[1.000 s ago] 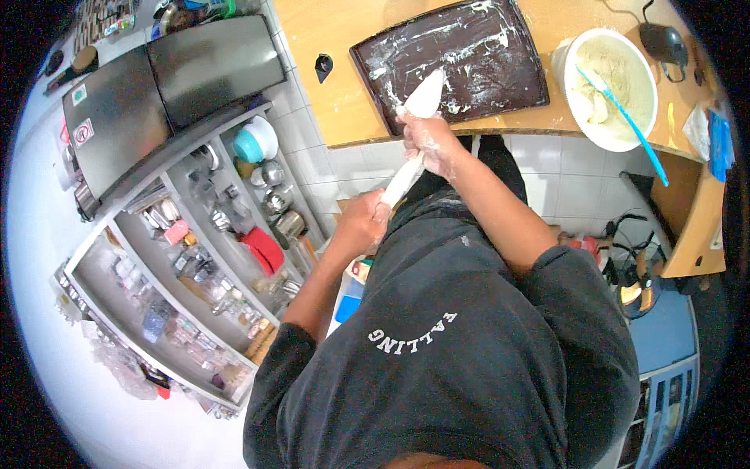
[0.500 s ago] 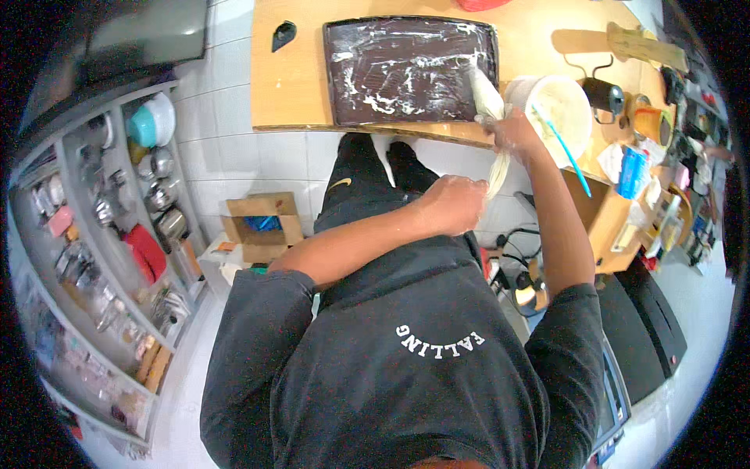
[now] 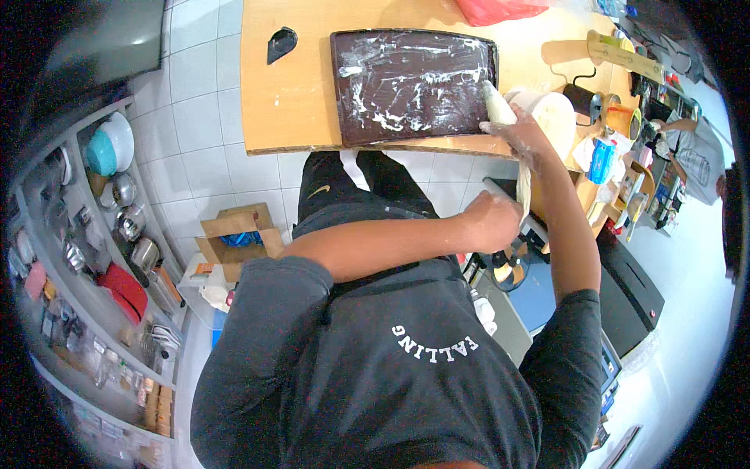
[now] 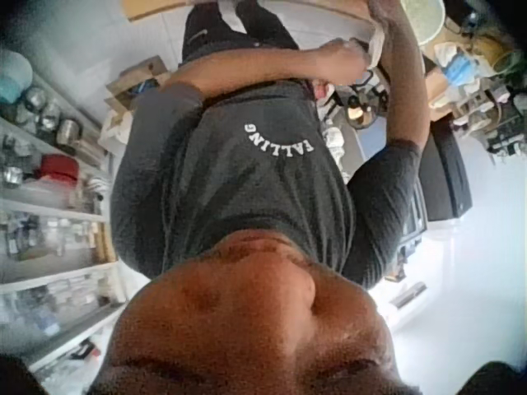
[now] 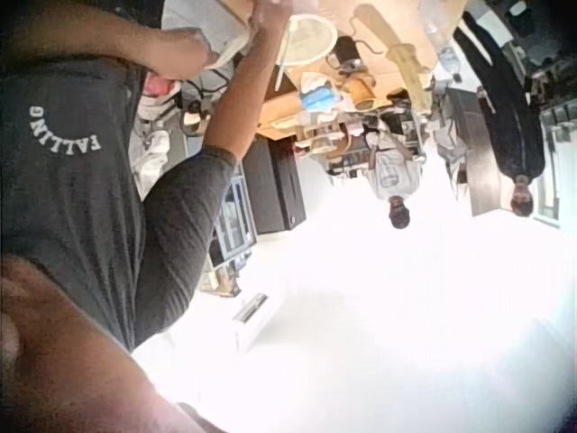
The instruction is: The person pipes portions of dough from a piping bag onto a dark tray, handling the bag with both hands to squeeze out individual dollops.
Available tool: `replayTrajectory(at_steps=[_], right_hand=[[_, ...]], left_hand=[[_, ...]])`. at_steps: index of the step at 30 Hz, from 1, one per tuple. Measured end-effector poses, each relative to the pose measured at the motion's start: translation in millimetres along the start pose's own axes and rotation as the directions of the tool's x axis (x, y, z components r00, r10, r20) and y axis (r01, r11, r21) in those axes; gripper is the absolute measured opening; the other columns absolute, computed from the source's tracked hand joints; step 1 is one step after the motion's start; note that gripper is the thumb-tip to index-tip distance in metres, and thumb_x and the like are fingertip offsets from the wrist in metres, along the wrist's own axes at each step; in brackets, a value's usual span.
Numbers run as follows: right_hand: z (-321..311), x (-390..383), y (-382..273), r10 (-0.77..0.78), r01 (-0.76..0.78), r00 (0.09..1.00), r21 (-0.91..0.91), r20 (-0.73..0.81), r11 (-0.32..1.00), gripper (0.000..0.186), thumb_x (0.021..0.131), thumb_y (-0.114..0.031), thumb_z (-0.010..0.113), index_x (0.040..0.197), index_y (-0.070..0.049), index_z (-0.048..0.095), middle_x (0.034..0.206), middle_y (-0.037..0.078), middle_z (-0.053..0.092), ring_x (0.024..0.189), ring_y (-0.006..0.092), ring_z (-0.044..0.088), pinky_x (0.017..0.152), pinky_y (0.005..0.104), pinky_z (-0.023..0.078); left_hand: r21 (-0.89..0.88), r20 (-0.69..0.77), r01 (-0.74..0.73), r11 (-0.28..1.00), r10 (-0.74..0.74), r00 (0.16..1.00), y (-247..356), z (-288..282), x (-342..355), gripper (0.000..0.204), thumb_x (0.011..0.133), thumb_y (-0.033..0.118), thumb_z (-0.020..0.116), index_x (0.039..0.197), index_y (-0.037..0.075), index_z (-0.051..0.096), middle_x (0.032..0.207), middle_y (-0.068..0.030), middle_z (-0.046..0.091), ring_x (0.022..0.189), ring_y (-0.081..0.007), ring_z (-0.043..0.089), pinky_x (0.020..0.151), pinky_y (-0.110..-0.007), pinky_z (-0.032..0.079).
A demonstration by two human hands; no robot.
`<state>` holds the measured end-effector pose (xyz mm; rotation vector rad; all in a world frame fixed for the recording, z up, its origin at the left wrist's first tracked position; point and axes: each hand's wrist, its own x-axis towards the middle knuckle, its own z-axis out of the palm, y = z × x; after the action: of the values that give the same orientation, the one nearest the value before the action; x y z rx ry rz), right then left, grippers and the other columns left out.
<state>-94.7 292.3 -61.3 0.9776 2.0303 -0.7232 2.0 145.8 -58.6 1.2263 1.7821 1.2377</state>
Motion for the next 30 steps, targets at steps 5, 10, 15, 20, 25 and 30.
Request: replayTrajectory(at_steps=[5, 10, 15, 20, 25, 30], right_hand=[[5, 13, 7, -0.089, 0.084, 0.989, -0.051, -0.119, 0.995, 0.071, 0.069, -0.028, 0.083, 0.128, -0.002, 0.052, 0.081, 0.007, 0.063, 0.056, 0.0134, 0.056, 0.045, 0.0258, 0.043], [14, 18, 6, 0.093, -0.066, 0.991, 0.247, -0.101, 0.967, 0.073, 0.074, -0.025, 0.080, 0.133, -0.001, 0.046, 0.091, 0.015, 0.063, 0.080, 0.0229, 0.063, 0.063, 0.0344, 0.054], [11, 35, 20, -0.103, 0.090, 0.969, -0.064, -0.227, 0.994, 0.076, 0.076, -0.033, 0.077, 0.135, 0.001, 0.044, 0.107, 0.023, 0.063, 0.098, 0.0342, 0.063, 0.084, 0.0413, 0.052], [-6, 52, 18, -0.171, 0.126, 0.962, -0.211, -0.212, 0.969, 0.074, 0.078, -0.042, 0.074, 0.131, 0.002, 0.050, 0.118, 0.028, 0.061, 0.109, 0.0389, 0.061, 0.095, 0.0422, 0.045], [-20, 53, -29, -0.165, 0.127, 0.969, -0.205, -0.182, 0.971, 0.057, 0.084, -0.041, 0.069, 0.117, 0.005, 0.060, 0.106, 0.024, 0.066, 0.100, 0.0338, 0.064, 0.088, 0.0403, 0.048], [-25, 74, -29, -0.120, 0.075, 0.986, -0.335, -0.117, 0.939, 0.054, 0.086, -0.043, 0.065, 0.115, 0.002, 0.062, 0.104, 0.024, 0.066, 0.096, 0.0338, 0.065, 0.085, 0.0394, 0.048]], left_hand=[[-0.140, 0.055, 0.022, 0.990, -0.014, 0.998, -2, -14, 1, 0.024, 0.077, 0.021, 0.062, 0.084, -0.002, 0.065, 0.079, -0.0191, 0.068, 0.072, -0.0337, 0.068, 0.062, -0.044, 0.050], [-0.255, 0.120, 0.030, 0.966, 0.001, 0.993, -11, -14, 0, 0.020, 0.080, 0.017, 0.056, 0.087, -0.002, 0.058, 0.071, -0.0196, 0.066, 0.066, -0.0367, 0.067, 0.062, -0.051, 0.051], [-0.260, 0.077, 0.059, 0.964, -0.040, 0.996, -9, -13, 6, 0.021, 0.080, 0.015, 0.056, 0.090, -0.004, 0.058, 0.071, -0.0208, 0.066, 0.065, -0.0387, 0.066, 0.065, -0.052, 0.051], [-0.320, 0.125, 0.067, 0.945, -0.027, 0.992, -16, -22, 23, 0.024, 0.079, 0.014, 0.058, 0.092, -0.006, 0.057, 0.073, -0.0213, 0.066, 0.064, -0.0377, 0.067, 0.062, -0.051, 0.052], [-0.270, 0.088, 0.023, 0.963, 0.000, 0.996, -30, -27, 41, 0.028, 0.079, 0.018, 0.060, 0.093, -0.006, 0.058, 0.072, -0.0190, 0.065, 0.065, -0.0365, 0.067, 0.057, -0.049, 0.051], [-0.193, 0.099, -0.016, 0.981, 0.036, 0.994, -35, -31, 55, 0.034, 0.079, 0.023, 0.062, 0.095, -0.006, 0.059, 0.070, -0.0167, 0.064, 0.068, -0.0349, 0.068, 0.056, -0.048, 0.051]])
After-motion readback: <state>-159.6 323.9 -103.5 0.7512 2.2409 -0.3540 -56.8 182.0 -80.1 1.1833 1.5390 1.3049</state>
